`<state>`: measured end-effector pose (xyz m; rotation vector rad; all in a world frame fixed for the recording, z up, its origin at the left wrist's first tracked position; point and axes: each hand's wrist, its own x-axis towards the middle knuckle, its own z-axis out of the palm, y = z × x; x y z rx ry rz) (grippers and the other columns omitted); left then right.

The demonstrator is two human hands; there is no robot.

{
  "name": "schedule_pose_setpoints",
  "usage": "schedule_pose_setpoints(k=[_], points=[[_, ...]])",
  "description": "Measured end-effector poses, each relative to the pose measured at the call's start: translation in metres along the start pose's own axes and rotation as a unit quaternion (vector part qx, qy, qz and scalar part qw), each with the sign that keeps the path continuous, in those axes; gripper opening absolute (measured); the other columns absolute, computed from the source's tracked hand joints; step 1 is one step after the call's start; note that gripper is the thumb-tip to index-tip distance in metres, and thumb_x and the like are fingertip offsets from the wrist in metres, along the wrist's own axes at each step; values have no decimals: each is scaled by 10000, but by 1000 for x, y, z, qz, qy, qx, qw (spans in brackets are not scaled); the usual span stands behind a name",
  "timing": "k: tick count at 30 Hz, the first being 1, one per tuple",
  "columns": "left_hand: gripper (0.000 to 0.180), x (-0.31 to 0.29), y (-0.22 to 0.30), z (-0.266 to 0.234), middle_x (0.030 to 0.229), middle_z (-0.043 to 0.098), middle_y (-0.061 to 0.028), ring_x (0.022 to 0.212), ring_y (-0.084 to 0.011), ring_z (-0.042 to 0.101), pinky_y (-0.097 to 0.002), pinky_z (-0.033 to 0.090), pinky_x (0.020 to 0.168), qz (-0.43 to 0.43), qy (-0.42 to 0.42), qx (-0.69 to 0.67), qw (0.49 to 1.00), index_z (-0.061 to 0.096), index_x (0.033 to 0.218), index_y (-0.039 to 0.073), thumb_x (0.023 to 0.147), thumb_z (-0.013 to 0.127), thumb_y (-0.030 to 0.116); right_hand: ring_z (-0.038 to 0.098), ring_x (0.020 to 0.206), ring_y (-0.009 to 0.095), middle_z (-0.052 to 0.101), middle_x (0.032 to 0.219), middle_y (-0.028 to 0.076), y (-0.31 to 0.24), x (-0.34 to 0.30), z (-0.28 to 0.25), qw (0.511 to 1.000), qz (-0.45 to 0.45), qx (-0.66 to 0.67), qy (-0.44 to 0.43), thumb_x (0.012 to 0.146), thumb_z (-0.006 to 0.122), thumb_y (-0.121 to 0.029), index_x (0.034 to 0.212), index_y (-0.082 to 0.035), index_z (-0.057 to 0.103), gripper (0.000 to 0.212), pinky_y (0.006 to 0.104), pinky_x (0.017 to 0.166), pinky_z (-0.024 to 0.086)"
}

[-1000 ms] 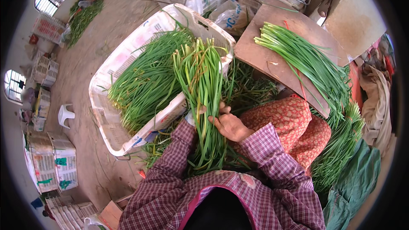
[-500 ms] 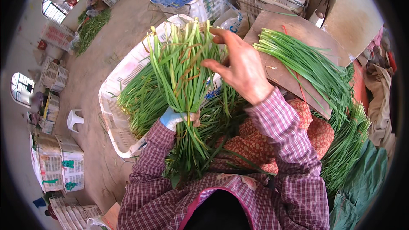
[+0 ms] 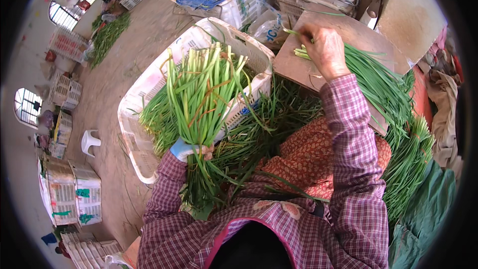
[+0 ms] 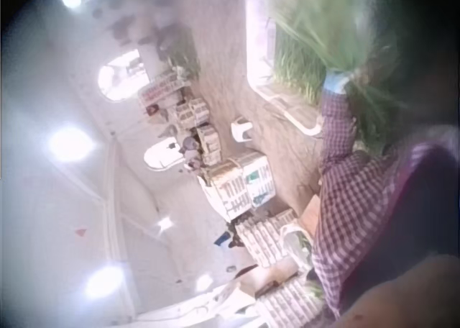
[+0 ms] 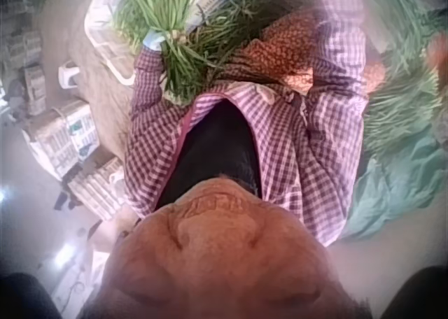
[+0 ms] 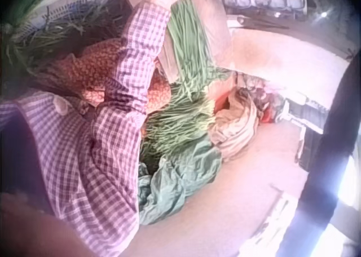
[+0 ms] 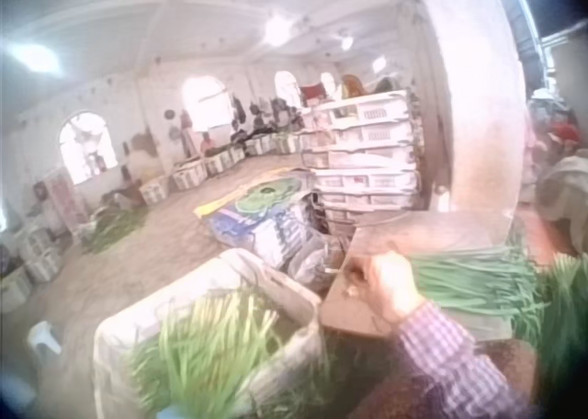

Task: The person sorts through green onions in a crate, removes damaged leaves by hand, and ties them into bundles with red string.

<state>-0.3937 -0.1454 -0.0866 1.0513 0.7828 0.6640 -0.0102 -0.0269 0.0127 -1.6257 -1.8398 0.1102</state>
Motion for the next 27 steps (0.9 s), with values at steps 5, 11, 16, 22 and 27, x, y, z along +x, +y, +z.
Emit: schedule_pose_setpoints(k=[5,11,16,22,27], points=[[353,-6,2,0,763,624,-144,586,-251,606,-371,499,526,-2,-2,-8,1000,589,1007,-31,705,725,90,581,1028,280,552,1197,170,-39,-16,24,987,-83,54,-124,744,654,-504,1238,-90,488,666,369,872,472],[388,-3,3,-1,803,632,-145,621,-234,601,-348,475,501,2,-46,-2,999,584,1019,-26,698,759,105,610,936,262,636,987,194,-57,-13,56,920,-93,282,-254,756,689,-378,1134,17,550,565,331,839,459],[384,-5,6,-3,846,637,-169,619,-245,597,-362,484,515,-7,-36,14,999,572,1053,-42,718,730,60,633,700,235,662,742,124,-53,-13,53,931,-58,290,-217,748,675,-308,866,-57,695,277,334,689,480],[345,-5,8,-1,816,629,-159,604,-239,597,-363,483,508,-27,-38,11,999,579,1017,-40,738,723,104,615,596,219,653,693,106,-54,-14,45,981,-160,101,-52,779,635,-199,827,-30,666,178,363,580,483],[323,-24,-8,-21,791,622,-150,594,-232,604,-367,492,504,13,-69,-6,998,589,1000,-32,760,709,148,658,681,240,671,778,124,5,6,19,991,-68,57,100,816,596,-208,857,-108,688,142,360,669,529]])
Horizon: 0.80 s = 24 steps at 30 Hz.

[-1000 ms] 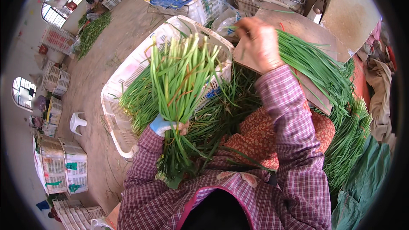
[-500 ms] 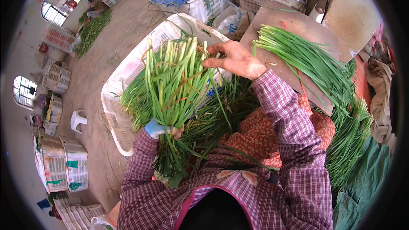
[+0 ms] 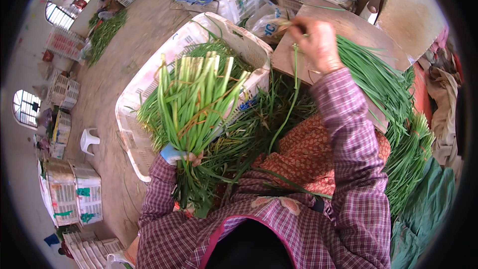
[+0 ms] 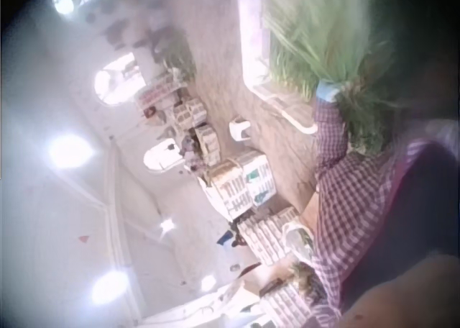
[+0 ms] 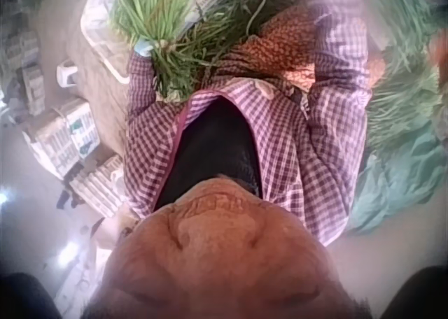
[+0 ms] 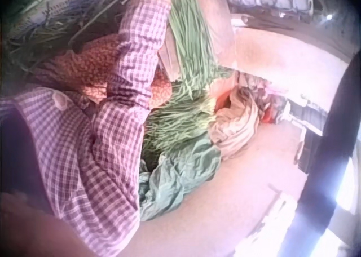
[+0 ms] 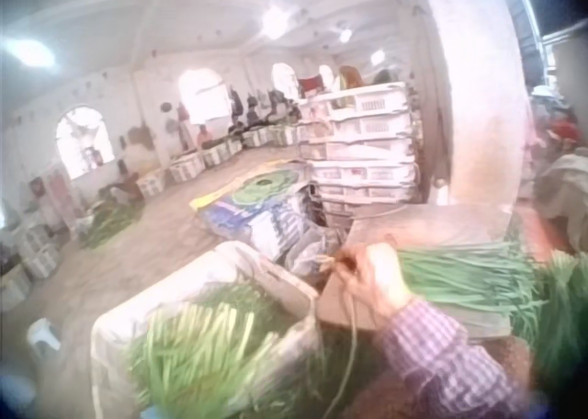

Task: The person sorts through green onions in a crate, removes damaged leaves by hand, and ties them into bundles with red string.

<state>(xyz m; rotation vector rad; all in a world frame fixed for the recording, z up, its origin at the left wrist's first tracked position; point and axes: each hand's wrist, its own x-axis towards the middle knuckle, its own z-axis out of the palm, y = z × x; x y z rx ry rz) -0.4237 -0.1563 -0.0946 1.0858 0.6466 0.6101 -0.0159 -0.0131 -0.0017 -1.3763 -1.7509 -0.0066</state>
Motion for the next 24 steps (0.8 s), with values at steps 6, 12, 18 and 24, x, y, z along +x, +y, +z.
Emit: schedule_pose_setpoints(k=[6,12,18,24], points=[[343,-20,-16,-26,889,617,-135,636,-234,604,-414,496,637,28,-44,-62,997,595,1003,-21,780,700,217,642,840,192,649,984,109,-35,-20,4,910,-6,-190,-367,821,548,-543,1234,-220,531,524,342,774,515],[322,0,-12,-14,877,610,-129,621,-230,592,-416,493,633,50,-82,-75,993,599,991,-3,784,688,227,623,900,235,643,1021,152,-72,-35,46,895,-55,344,-280,822,634,-317,1268,-66,472,537,339,790,496],[334,-5,-18,-19,885,611,-138,616,-238,600,-425,506,622,52,-49,-61,996,597,992,-18,759,697,199,616,647,98,680,855,53,-59,-25,27,879,77,361,-303,871,564,-168,1045,-52,650,226,244,584,511],[342,-9,-20,-9,853,615,-135,610,-233,596,-404,504,584,50,15,-86,995,592,977,-34,748,716,187,643,814,177,650,1007,108,-32,-19,3,966,-54,61,-247,829,633,-280,1119,-128,621,328,285,710,517]])
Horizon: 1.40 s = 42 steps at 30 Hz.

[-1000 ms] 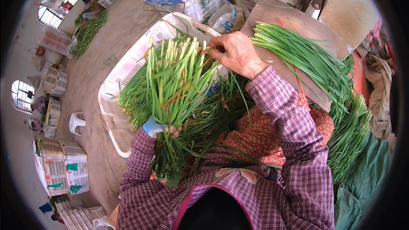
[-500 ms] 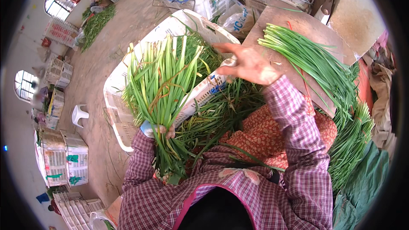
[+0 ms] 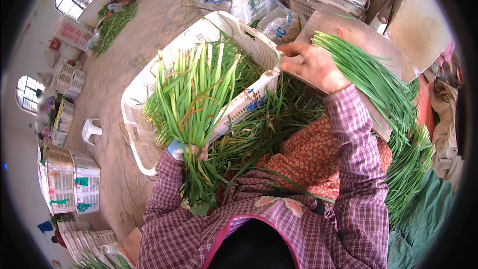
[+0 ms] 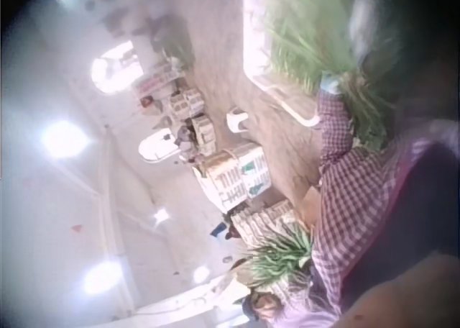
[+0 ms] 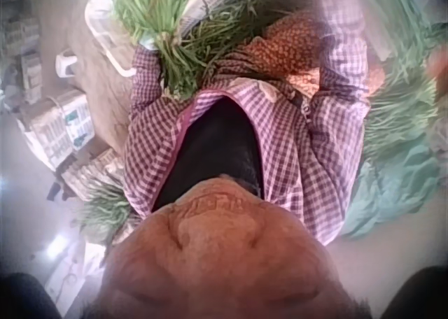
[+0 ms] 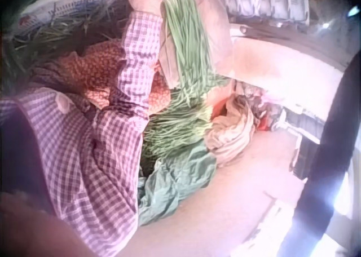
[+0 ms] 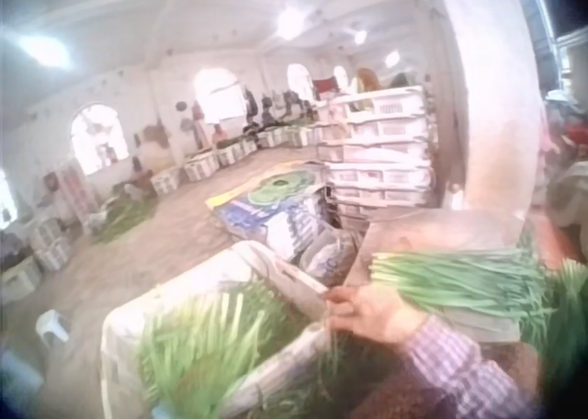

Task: The person sorts through green onions in a crate, removes damaged leaves by hand, and ties them into bundles with red string.

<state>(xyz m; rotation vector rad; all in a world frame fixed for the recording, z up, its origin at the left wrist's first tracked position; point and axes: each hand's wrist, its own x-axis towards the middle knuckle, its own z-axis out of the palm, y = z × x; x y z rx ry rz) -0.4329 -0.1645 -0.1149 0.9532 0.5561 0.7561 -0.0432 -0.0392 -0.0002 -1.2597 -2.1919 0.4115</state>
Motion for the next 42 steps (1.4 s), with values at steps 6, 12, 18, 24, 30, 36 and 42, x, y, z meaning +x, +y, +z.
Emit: schedule_pose_setpoints(k=[6,12,18,24,30,36,42], points=[[399,27,6,28,848,614,-119,610,-224,593,-372,486,547,-16,1,12,1000,574,1036,-20,740,728,199,575,889,222,583,977,35,-64,2,19,972,-138,-59,178,736,684,-231,907,-162,620,195,344,715,513],[422,50,-1,39,868,626,-121,632,-235,602,-358,474,531,6,-5,-9,1000,589,1039,-19,731,743,224,517,937,241,548,1014,23,-82,0,52,968,-181,-2,176,666,711,-189,798,-119,581,198,363,748,449],[582,63,-24,31,1043,596,-149,833,-277,633,-351,534,633,24,-69,-95,993,533,1158,1,717,757,309,538,858,250,558,933,23,-80,-7,65,972,-174,33,157,702,676,-126,783,-101,578,130,365,698,448],[807,62,-28,40,1140,555,-178,943,-356,599,-433,575,691,18,-32,-193,981,435,1273,35,633,819,341,596,892,206,600,960,87,-92,-22,49,918,-88,387,-18,811,634,-65,897,-33,573,110,293,675,488],[803,67,-32,49,1180,532,-175,1015,-352,567,-480,509,848,68,-16,-232,970,402,1302,31,677,786,356,606,937,176,603,1094,105,-95,-24,40,719,-7,682,-138,918,514,-174,1037,-89,484,150,297,723,528],[648,81,-49,16,1237,495,-172,1057,-365,548,-498,465,917,56,-207,-310,926,420,1307,36,759,726,195,632,727,177,609,805,63,-87,-18,-16,711,-63,700,28,915,514,-181,1046,-67,510,174,302,633,552],[755,82,-47,9,1182,538,-198,944,-344,615,-470,549,772,37,-71,-122,989,428,1282,0,691,783,308,639,626,184,662,769,122,-59,-27,41,988,-68,136,15,844,622,-220,1000,-10,565,267,294,567,499]])
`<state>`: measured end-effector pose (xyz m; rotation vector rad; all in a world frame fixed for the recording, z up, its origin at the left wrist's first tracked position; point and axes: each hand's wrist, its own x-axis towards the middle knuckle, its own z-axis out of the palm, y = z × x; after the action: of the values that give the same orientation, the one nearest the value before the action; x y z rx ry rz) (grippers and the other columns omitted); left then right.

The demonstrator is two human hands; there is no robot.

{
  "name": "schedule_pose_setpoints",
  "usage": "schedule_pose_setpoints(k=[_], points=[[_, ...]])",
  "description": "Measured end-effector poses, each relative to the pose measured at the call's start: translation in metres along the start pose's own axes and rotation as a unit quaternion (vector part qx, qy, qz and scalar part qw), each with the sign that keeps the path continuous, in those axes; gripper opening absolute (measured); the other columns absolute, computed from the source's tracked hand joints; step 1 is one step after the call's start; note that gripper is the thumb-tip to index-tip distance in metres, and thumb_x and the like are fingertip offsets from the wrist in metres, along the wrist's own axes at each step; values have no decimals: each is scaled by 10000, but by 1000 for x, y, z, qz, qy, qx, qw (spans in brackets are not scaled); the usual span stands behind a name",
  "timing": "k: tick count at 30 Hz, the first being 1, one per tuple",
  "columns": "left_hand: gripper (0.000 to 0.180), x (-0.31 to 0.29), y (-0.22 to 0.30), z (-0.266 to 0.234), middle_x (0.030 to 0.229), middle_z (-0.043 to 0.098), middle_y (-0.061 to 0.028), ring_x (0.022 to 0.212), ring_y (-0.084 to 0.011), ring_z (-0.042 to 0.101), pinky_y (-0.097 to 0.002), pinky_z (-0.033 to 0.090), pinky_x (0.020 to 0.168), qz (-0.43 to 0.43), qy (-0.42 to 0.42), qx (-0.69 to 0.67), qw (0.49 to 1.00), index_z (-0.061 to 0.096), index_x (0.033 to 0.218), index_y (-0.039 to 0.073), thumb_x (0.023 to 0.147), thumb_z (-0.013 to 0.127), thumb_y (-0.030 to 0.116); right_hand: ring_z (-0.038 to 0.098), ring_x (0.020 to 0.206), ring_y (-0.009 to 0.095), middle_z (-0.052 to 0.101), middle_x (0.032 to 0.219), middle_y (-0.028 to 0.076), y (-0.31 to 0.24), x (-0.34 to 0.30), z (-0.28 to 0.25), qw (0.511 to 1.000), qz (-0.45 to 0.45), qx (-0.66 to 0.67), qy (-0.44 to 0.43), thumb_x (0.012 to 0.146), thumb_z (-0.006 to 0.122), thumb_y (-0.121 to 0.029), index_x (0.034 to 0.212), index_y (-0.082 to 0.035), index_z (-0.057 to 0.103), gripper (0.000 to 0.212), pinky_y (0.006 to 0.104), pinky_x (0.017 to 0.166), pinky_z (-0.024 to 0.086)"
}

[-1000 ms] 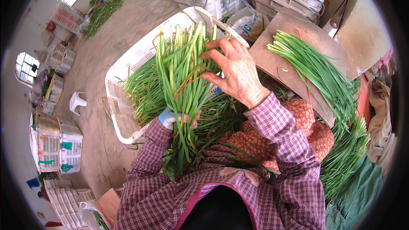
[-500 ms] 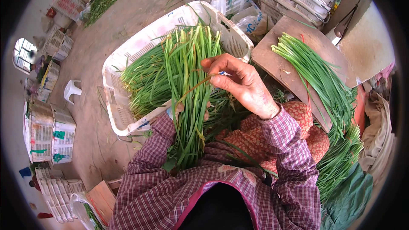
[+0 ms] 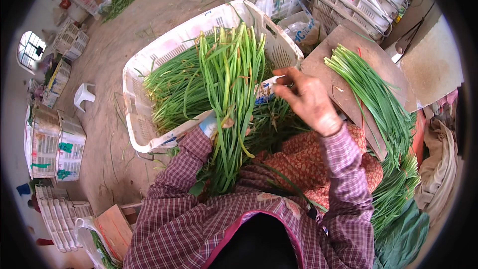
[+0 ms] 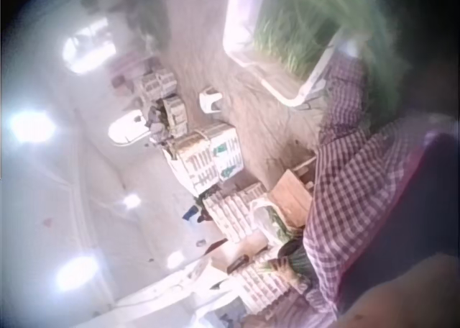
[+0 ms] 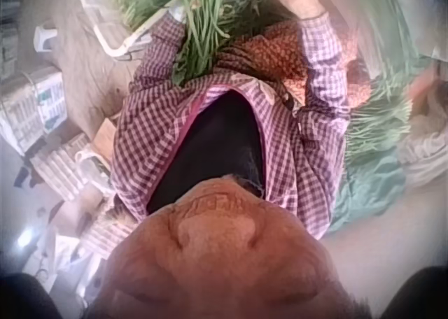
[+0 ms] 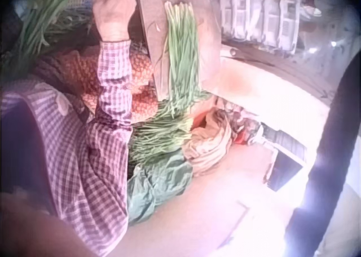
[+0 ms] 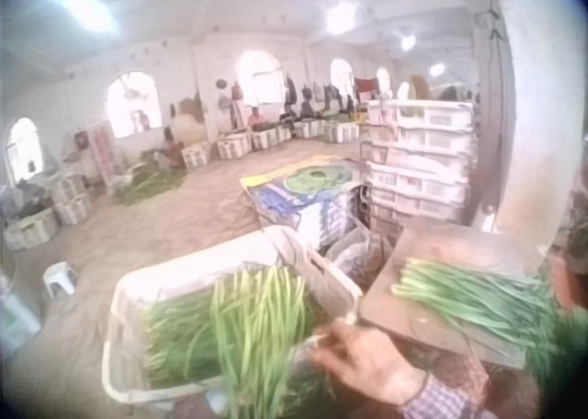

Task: The person sorts through green onions in a crate, removes damaged leaves by hand, and ties them into bundles with red string.

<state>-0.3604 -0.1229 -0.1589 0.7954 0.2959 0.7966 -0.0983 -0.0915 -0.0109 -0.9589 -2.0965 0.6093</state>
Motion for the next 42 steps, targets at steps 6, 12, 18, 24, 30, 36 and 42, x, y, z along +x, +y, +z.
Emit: schedule_pose_setpoints(k=[6,12,18,24,30,36,42], points=[[706,-5,14,44,1173,546,-173,988,-308,592,-501,551,777,38,148,88,984,391,1302,18,690,745,21,613,531,263,605,586,101,-27,22,61,994,67,-61,60,739,701,-448,979,9,484,561,357,496,487],[718,-2,3,26,1152,554,-148,985,-280,594,-450,558,763,16,92,11,996,410,1289,16,675,778,78,585,514,233,602,620,118,-15,16,68,991,68,28,114,759,647,-91,1005,4,536,286,330,505,455],[709,-18,-25,-42,1106,582,-211,896,-304,634,-410,565,737,41,126,95,987,425,1265,-18,676,797,113,569,585,102,649,838,61,-27,34,23,864,211,453,54,842,578,-140,1000,27,596,231,219,526,492],[573,-17,-1,-14,1012,613,-226,861,-333,638,-455,571,613,22,102,72,992,449,1257,-28,743,702,-11,582,601,122,611,794,46,6,53,-10,707,209,672,68,890,521,-130,1005,38,581,212,242,559,519],[526,-27,12,-8,1020,564,-335,843,-367,642,-451,567,698,-80,353,101,927,270,1306,-107,901,534,102,578,671,146,580,822,97,19,54,-52,652,149,732,130,862,569,-109,981,56,558,204,232,577,528],[521,-53,12,-4,1001,585,-300,824,-335,652,-359,573,712,-61,480,128,866,307,1248,-124,894,542,177,549,742,131,571,886,78,34,42,-122,836,102,484,238,856,605,-224,1051,18,571,312,225,615,496],[637,-65,17,-31,1015,563,-345,830,-369,650,-397,579,714,14,219,185,958,152,1290,-150,899,556,150,642,760,265,633,872,145,40,-5,6,965,78,-251,-16,776,682,-242,1027,-83,618,304,363,643,511]])
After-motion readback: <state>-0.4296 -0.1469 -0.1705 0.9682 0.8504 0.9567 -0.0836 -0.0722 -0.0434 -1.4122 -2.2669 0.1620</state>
